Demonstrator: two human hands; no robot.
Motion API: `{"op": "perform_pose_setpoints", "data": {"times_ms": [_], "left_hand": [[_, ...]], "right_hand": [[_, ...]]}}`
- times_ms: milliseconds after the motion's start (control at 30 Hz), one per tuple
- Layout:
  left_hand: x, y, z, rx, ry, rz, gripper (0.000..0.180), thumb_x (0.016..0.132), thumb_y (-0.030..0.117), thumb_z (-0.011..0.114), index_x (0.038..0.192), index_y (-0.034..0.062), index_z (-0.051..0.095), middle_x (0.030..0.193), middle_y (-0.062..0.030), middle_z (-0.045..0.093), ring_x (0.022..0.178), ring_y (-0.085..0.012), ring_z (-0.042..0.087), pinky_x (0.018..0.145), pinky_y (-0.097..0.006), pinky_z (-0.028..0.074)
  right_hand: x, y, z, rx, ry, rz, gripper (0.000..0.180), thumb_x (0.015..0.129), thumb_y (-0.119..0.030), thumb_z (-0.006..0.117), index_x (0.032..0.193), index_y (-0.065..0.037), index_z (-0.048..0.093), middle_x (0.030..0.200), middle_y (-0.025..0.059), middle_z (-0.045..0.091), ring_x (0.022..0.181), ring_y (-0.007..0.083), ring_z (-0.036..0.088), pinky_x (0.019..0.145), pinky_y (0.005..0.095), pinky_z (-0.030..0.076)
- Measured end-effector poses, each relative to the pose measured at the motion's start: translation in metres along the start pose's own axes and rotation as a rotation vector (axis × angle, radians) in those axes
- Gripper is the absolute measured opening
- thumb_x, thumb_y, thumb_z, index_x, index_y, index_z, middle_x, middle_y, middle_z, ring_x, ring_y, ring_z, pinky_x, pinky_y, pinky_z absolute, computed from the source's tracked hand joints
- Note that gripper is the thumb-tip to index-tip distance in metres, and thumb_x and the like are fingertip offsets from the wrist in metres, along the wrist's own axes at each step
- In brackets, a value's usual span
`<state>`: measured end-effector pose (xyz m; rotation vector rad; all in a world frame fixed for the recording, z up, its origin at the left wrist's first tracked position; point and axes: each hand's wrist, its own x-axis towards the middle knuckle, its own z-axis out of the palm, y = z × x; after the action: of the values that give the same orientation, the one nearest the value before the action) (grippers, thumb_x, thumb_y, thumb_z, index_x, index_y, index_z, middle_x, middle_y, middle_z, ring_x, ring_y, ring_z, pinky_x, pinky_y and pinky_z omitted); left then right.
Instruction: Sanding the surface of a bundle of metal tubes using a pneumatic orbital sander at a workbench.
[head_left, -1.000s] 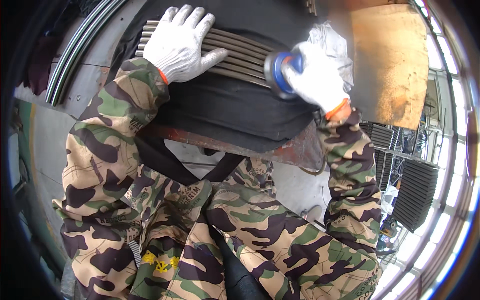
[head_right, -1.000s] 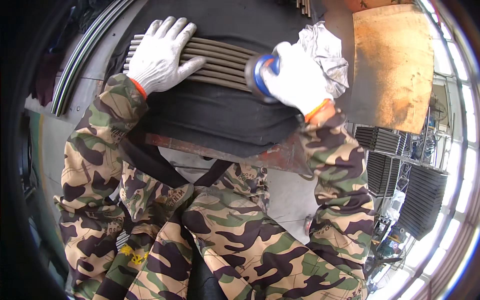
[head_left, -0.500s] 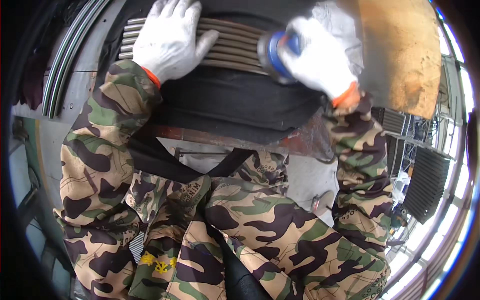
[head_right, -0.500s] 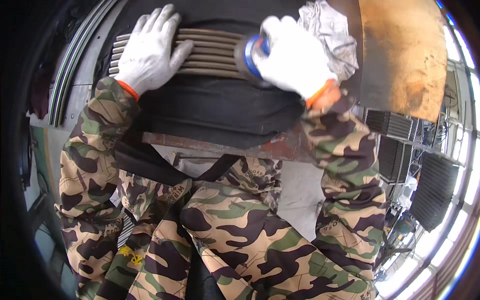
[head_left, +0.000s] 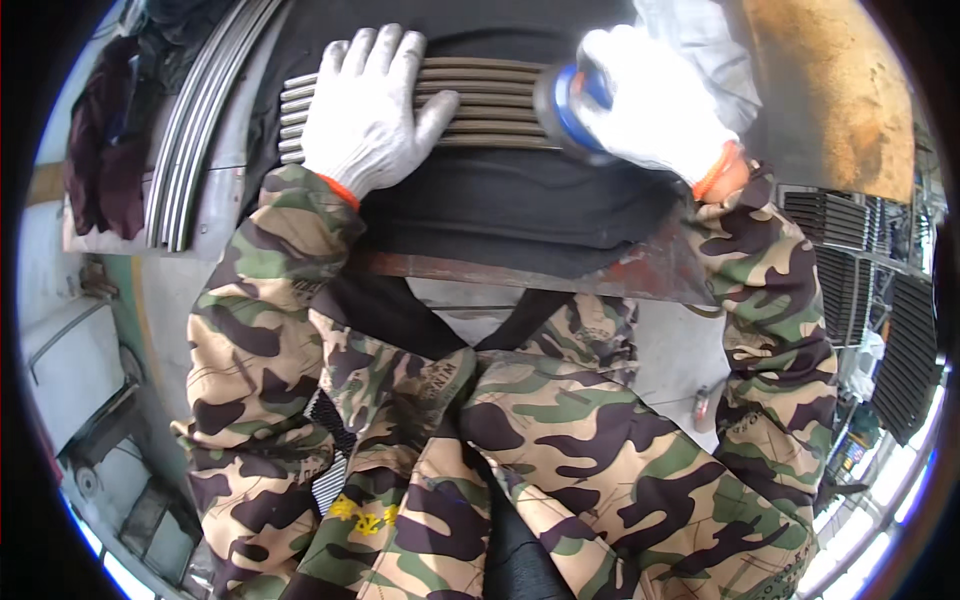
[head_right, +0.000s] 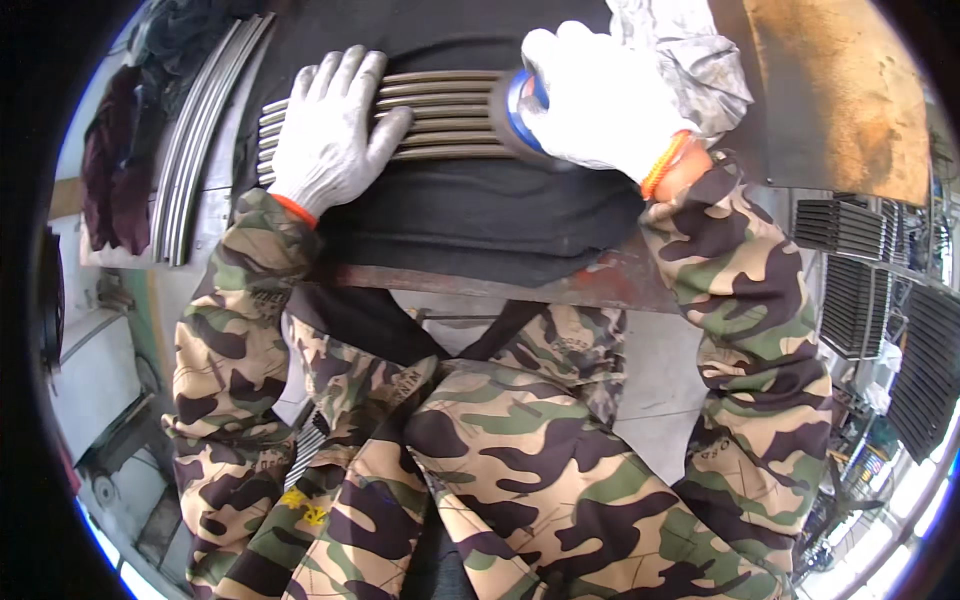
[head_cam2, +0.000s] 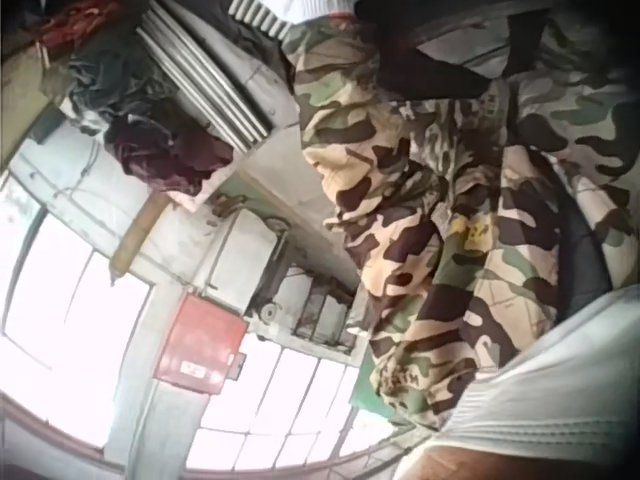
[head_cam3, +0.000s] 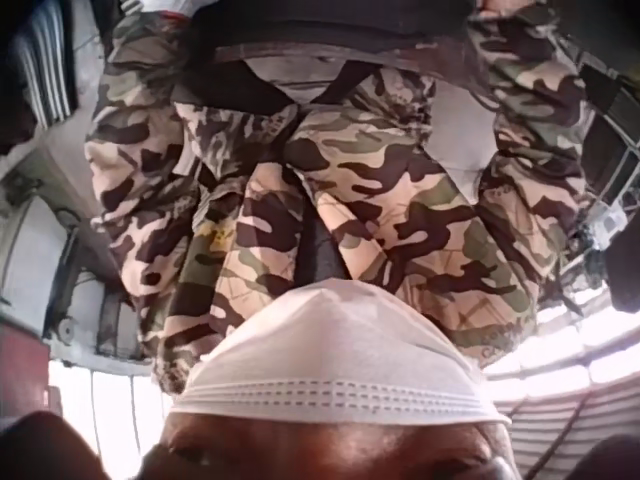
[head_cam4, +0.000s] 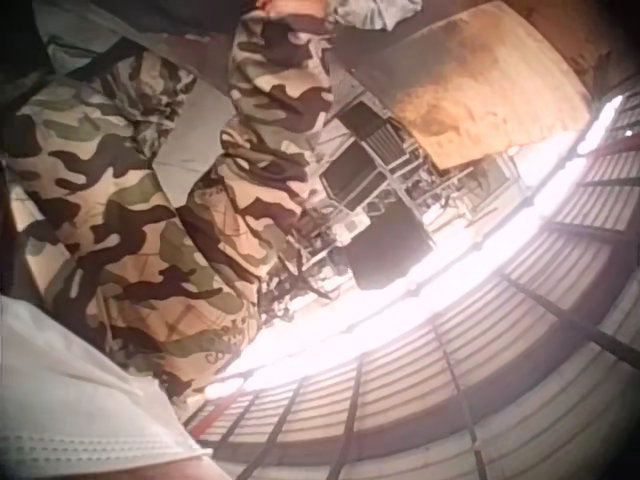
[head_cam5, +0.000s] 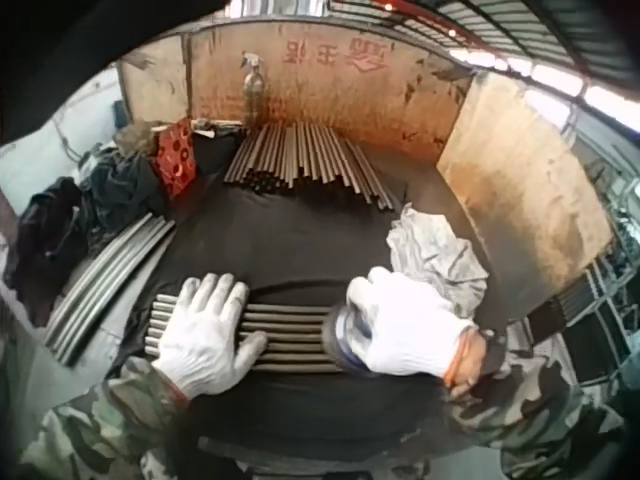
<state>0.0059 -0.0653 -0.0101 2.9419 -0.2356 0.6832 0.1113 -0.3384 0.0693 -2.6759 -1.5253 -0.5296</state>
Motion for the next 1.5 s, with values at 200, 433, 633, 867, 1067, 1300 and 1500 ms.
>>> {"op": "perform_pose_setpoints", "data": {"times_ms": [200, 433, 633, 867, 1067, 1300, 1500], "left_hand": [[0.000, -0.010, -0.002, 0.029, 0.060, 0.020, 0.061, 0.093, 0.045, 0.068, 0.130, -0.0032, 0.063, 0.132, -0.0211, 0.064, 0.124, -0.0378, 0.057, 0.107, -0.051, 0.041], [0.004, -0.003, 0.003, 0.007, 0.005, 0.030, 0.065, 0.095, 0.045, 0.066, 0.137, -0.0041, 0.060, 0.137, -0.0238, 0.061, 0.127, -0.0404, 0.056, 0.111, -0.053, 0.040], [0.007, -0.006, -0.001, 0.010, -0.027, 0.029, 0.065, 0.097, 0.043, 0.064, 0.139, -0.0051, 0.058, 0.141, -0.0272, 0.060, 0.131, -0.0431, 0.055, 0.112, -0.055, 0.039], [0.005, -0.008, 0.000, 0.056, -0.064, 0.046, 0.063, 0.099, 0.041, 0.063, 0.141, -0.0053, 0.058, 0.144, -0.0278, 0.059, 0.133, -0.0438, 0.054, 0.114, -0.055, 0.038], [0.002, -0.009, 0.004, 0.066, -0.052, 0.050, 0.064, 0.099, 0.042, 0.063, 0.142, -0.0053, 0.057, 0.144, -0.0279, 0.059, 0.134, -0.0439, 0.054, 0.114, -0.055, 0.038], [-0.001, -0.004, 0.004, 0.070, -0.037, 0.059, 0.064, 0.099, 0.041, 0.064, 0.142, -0.0056, 0.056, 0.143, -0.0277, 0.059, 0.133, -0.0451, 0.053, 0.114, -0.056, 0.037], [-0.013, -0.003, -0.007, 0.064, -0.084, 0.027, 0.065, 0.099, 0.042, 0.063, 0.143, -0.0057, 0.055, 0.147, -0.0294, 0.056, 0.136, -0.0462, 0.050, 0.116, -0.057, 0.035]], "right_hand": [[0.011, 0.016, 0.017, 0.058, 0.014, 0.039, 0.025, 0.092, -0.031, 0.067, 0.110, -0.013, 0.063, 0.095, 0.0170, 0.064, 0.086, 0.0380, 0.068, 0.075, 0.0491, 0.055], [0.001, 0.019, 0.010, 0.083, -0.041, 0.105, 0.022, 0.093, -0.027, 0.066, 0.109, -0.011, 0.062, 0.093, 0.0165, 0.063, 0.082, 0.0393, 0.067, 0.073, 0.0506, 0.055], [0.019, 0.006, 0.005, 0.100, -0.099, 0.137, 0.027, 0.092, -0.029, 0.066, 0.110, -0.009, 0.065, 0.098, 0.0183, 0.067, 0.093, 0.0376, 0.071, 0.078, 0.0514, 0.057], [0.012, -0.013, 0.014, 0.096, 0.016, 0.085, 0.026, 0.090, -0.027, 0.067, 0.109, -0.010, 0.067, 0.097, 0.0173, 0.068, 0.088, 0.0379, 0.072, 0.076, 0.0504, 0.058], [0.007, 0.000, 0.017, 0.098, 0.007, 0.092, 0.024, 0.090, -0.026, 0.066, 0.103, -0.006, 0.065, 0.091, 0.0206, 0.066, 0.081, 0.0417, 0.070, 0.070, 0.0526, 0.056], [0.037, 0.004, 0.016, 0.103, 0.090, 0.075, 0.024, 0.090, -0.025, 0.064, 0.096, -0.002, 0.064, 0.087, 0.0257, 0.066, 0.079, 0.0465, 0.068, 0.069, 0.0555, 0.054], [0.030, -0.022, 0.001, 0.227, -0.048, 0.087, 0.024, 0.090, -0.025, 0.065, 0.097, -0.002, 0.064, 0.088, 0.0254, 0.066, 0.080, 0.0455, 0.068, 0.070, 0.0552, 0.055]]}}
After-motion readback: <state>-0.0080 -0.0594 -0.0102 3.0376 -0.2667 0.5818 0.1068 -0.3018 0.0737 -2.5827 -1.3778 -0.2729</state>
